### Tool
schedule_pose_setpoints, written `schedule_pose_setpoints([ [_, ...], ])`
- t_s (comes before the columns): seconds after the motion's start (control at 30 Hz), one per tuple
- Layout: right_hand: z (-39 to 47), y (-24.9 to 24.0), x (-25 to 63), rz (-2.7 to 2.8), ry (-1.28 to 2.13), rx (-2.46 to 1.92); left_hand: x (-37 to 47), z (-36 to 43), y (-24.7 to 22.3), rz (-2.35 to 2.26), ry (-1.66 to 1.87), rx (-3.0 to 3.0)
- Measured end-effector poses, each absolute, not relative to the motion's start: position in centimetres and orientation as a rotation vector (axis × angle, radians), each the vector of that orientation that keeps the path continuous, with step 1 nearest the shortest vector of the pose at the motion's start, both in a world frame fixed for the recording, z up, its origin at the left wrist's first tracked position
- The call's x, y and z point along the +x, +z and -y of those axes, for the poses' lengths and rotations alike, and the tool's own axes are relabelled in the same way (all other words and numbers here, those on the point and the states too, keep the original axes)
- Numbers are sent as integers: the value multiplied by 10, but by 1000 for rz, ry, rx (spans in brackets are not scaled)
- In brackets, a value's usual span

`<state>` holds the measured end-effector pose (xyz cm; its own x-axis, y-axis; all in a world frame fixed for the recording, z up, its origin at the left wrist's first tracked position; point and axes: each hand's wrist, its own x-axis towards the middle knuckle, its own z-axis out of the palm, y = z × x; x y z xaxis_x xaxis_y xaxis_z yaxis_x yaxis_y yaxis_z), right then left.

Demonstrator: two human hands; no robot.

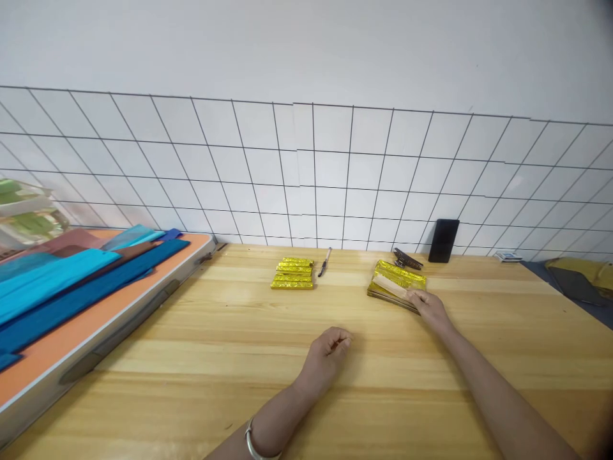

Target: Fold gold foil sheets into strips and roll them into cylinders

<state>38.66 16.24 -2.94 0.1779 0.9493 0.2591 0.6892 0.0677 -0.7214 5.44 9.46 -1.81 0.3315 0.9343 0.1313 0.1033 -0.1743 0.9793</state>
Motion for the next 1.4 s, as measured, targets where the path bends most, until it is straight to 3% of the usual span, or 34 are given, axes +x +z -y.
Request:
schedule_pose_setpoints([
  [1.4,-159,-24,383,1377,572,-1565,55,-94,-10,-1001,996,1501],
])
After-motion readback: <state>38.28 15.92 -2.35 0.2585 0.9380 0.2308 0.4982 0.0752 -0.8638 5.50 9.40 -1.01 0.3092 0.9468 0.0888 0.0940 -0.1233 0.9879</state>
